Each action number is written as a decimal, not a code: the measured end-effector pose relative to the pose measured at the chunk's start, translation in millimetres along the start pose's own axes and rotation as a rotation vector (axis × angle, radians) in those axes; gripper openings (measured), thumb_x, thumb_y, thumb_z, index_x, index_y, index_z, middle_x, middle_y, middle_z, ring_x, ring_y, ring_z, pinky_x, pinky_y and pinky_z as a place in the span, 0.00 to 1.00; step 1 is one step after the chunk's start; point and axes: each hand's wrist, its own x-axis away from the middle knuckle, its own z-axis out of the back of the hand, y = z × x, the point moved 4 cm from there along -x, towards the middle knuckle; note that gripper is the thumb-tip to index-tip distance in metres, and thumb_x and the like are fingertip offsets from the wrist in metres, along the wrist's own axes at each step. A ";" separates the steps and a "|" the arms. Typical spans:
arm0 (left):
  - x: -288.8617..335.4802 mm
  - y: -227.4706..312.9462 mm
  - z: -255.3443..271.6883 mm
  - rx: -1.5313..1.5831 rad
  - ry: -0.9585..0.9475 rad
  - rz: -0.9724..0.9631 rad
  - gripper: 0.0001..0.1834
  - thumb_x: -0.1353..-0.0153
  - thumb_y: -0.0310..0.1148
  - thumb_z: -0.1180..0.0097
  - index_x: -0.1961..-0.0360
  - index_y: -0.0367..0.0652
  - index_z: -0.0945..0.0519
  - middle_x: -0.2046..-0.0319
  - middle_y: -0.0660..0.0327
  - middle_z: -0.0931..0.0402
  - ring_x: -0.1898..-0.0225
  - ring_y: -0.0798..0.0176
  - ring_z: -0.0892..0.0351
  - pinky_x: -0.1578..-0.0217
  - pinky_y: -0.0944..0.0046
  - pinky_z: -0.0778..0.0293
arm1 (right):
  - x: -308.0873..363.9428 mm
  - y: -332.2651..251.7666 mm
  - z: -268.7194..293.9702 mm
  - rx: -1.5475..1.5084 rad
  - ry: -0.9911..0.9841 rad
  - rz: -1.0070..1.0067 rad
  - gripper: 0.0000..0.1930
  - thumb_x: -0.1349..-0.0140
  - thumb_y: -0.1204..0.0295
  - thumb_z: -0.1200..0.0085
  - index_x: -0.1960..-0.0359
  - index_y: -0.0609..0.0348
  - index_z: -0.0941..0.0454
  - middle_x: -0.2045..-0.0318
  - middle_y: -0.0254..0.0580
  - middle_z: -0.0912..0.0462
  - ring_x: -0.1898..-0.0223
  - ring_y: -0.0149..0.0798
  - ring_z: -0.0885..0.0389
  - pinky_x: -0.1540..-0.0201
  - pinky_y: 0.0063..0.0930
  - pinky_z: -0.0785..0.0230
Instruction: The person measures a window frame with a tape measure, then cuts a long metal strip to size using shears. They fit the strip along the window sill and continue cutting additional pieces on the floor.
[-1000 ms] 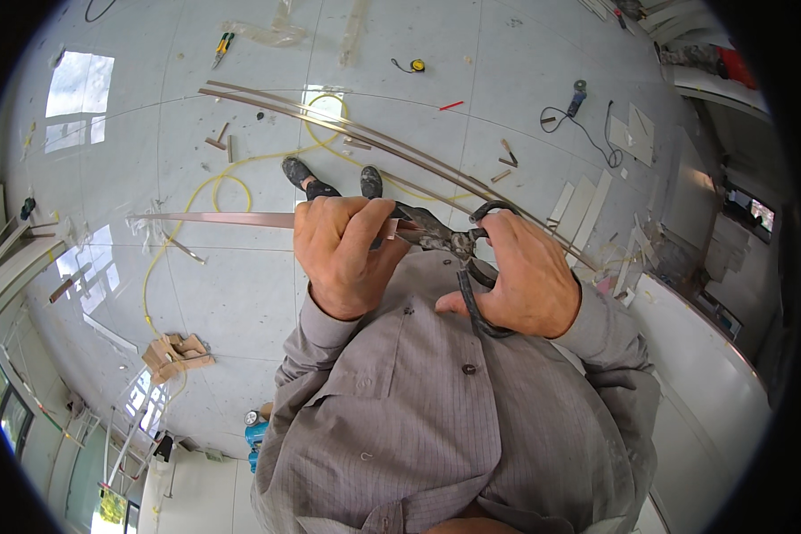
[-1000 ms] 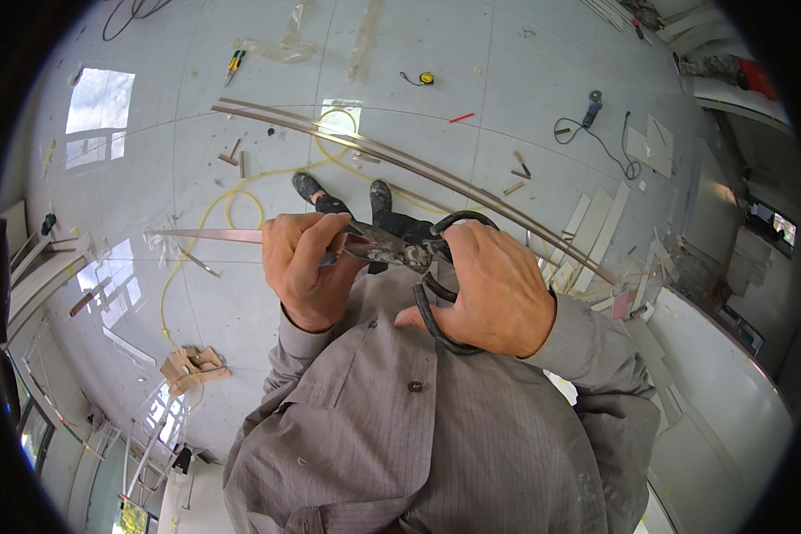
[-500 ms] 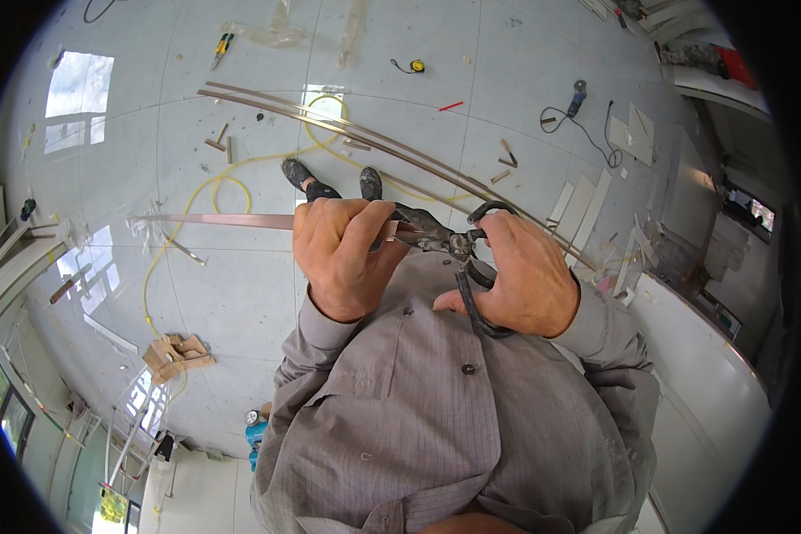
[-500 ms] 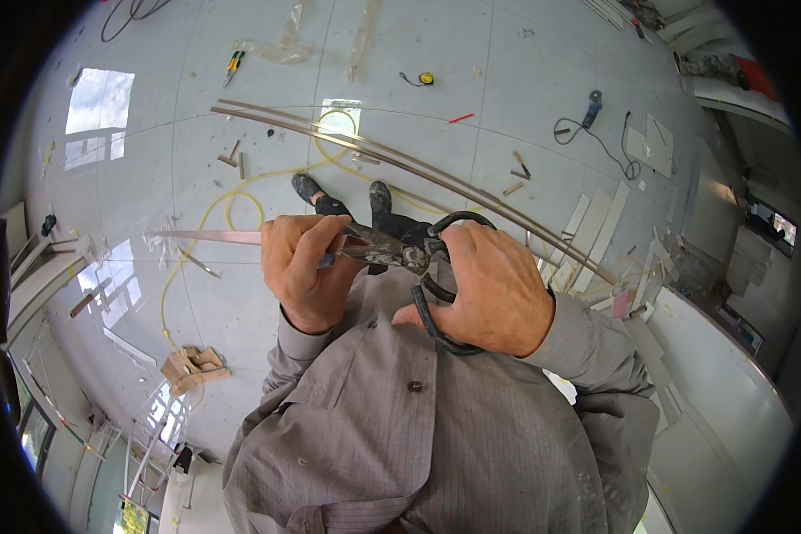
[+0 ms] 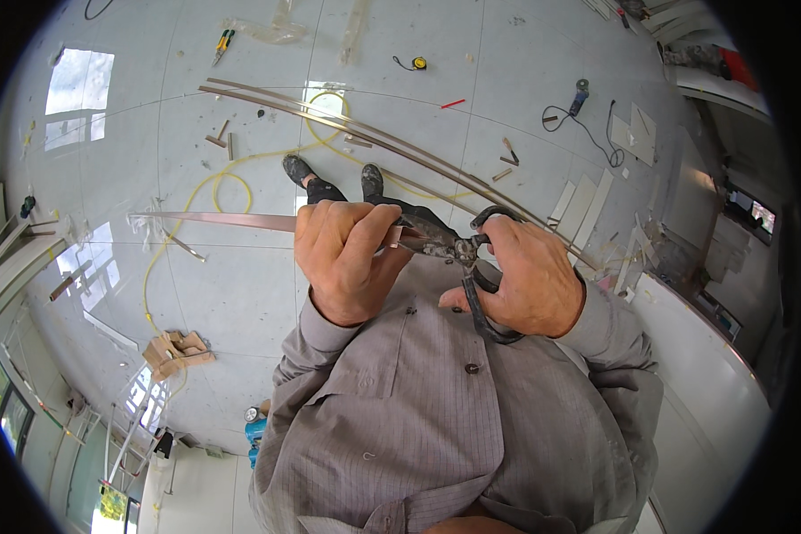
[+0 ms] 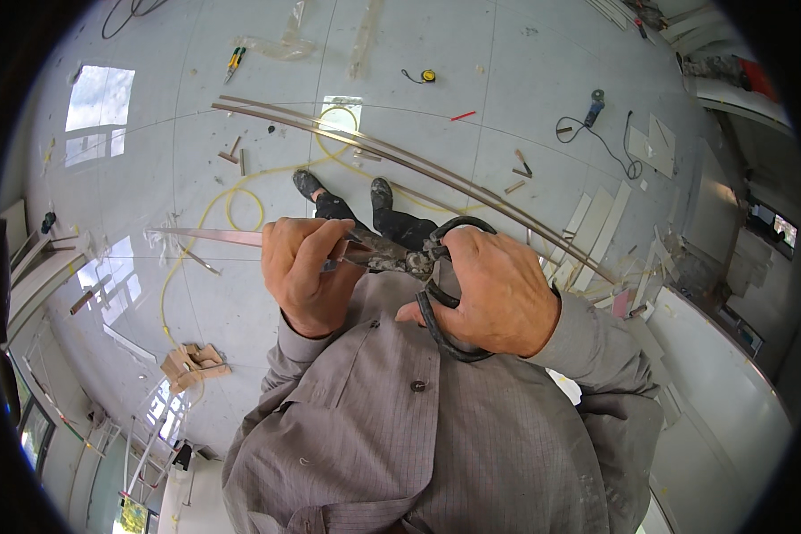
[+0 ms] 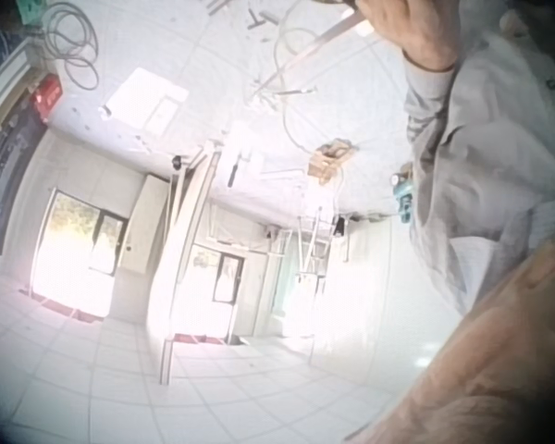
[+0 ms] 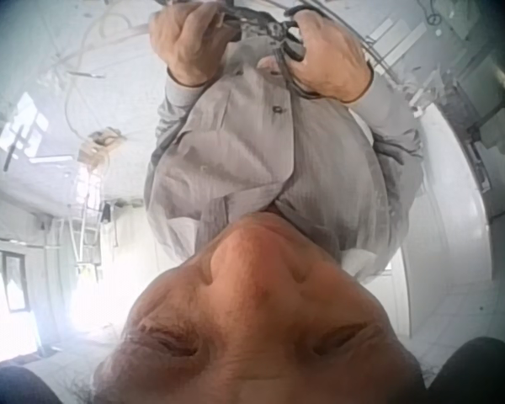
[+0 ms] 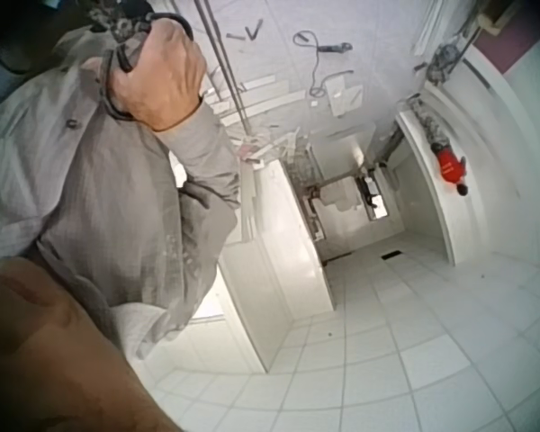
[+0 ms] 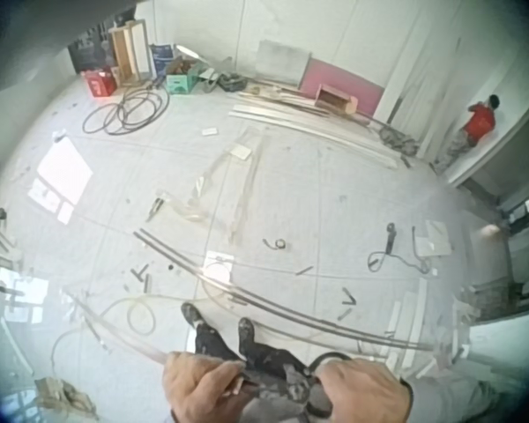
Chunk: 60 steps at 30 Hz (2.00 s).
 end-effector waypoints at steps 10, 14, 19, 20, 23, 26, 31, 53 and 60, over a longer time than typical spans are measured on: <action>-2.7 4.4 2.5 0.031 -0.021 0.042 0.25 0.68 0.21 0.31 0.62 0.46 0.16 0.74 0.66 0.26 0.73 0.60 0.32 0.69 0.60 0.39 | 1.0 -1.0 0.7 -0.021 -0.027 0.008 0.38 0.51 0.41 0.29 0.60 0.69 0.27 0.72 0.56 0.20 0.70 0.58 0.19 0.67 0.48 0.28; -2.2 3.2 2.4 0.026 -0.029 0.016 0.25 0.69 0.23 0.30 0.61 0.45 0.17 0.73 0.66 0.25 0.73 0.61 0.31 0.69 0.60 0.40 | 1.2 -0.5 0.7 -0.035 -0.009 0.028 0.38 0.51 0.42 0.29 0.60 0.69 0.26 0.72 0.55 0.20 0.71 0.59 0.19 0.69 0.48 0.28; -0.2 1.3 2.8 0.038 -0.031 -0.018 0.27 0.71 0.26 0.28 0.61 0.44 0.17 0.72 0.68 0.25 0.73 0.63 0.29 0.70 0.60 0.42 | 1.0 -1.3 3.3 -0.015 -0.016 0.058 0.37 0.51 0.42 0.29 0.61 0.69 0.26 0.73 0.54 0.20 0.72 0.58 0.18 0.70 0.47 0.28; 0.4 1.1 2.9 0.036 -0.032 -0.020 0.27 0.71 0.26 0.28 0.61 0.44 0.17 0.72 0.68 0.25 0.73 0.63 0.29 0.70 0.60 0.42 | 0.8 -1.4 3.8 -0.008 -0.019 0.062 0.37 0.51 0.42 0.29 0.61 0.69 0.26 0.73 0.54 0.20 0.72 0.58 0.18 0.70 0.47 0.28; 1.0 0.5 2.9 0.031 -0.034 -0.022 0.27 0.71 0.26 0.28 0.61 0.44 0.17 0.72 0.68 0.25 0.74 0.63 0.29 0.70 0.60 0.42 | 0.3 -1.9 4.6 0.007 -0.031 0.066 0.37 0.51 0.43 0.29 0.61 0.69 0.26 0.74 0.53 0.20 0.72 0.57 0.18 0.70 0.47 0.28; 0.8 0.5 3.3 0.031 -0.031 -0.020 0.27 0.71 0.26 0.29 0.62 0.44 0.17 0.73 0.68 0.24 0.74 0.63 0.29 0.70 0.60 0.42 | 0.3 -2.8 4.6 0.003 -0.018 0.074 0.37 0.51 0.43 0.28 0.62 0.69 0.26 0.75 0.52 0.20 0.74 0.56 0.18 0.72 0.46 0.28; 0.1 3.0 4.6 0.033 -0.025 -0.008 0.25 0.70 0.26 0.29 0.62 0.44 0.17 0.73 0.68 0.24 0.74 0.64 0.30 0.71 0.60 0.42 | 1.7 -3.1 4.0 0.003 -0.005 0.062 0.36 0.51 0.43 0.28 0.64 0.68 0.25 0.78 0.50 0.21 0.76 0.54 0.18 0.75 0.44 0.28; -1.2 6.7 5.0 0.033 -0.003 -0.002 0.23 0.68 0.24 0.30 0.63 0.45 0.17 0.77 0.68 0.28 0.76 0.65 0.32 0.70 0.61 0.42 | 4.1 -3.2 7.7 0.073 0.041 0.074 0.33 0.51 0.42 0.29 0.72 0.64 0.27 0.84 0.47 0.24 0.82 0.52 0.21 0.81 0.41 0.34; -0.9 6.4 5.8 0.058 -0.012 -0.008 0.24 0.69 0.25 0.30 0.63 0.45 0.17 0.77 0.69 0.28 0.76 0.65 0.32 0.70 0.61 0.43 | 6.1 -3.9 7.9 0.107 0.061 0.083 0.33 0.50 0.42 0.30 0.75 0.62 0.29 0.86 0.45 0.26 0.85 0.50 0.23 0.83 0.40 0.35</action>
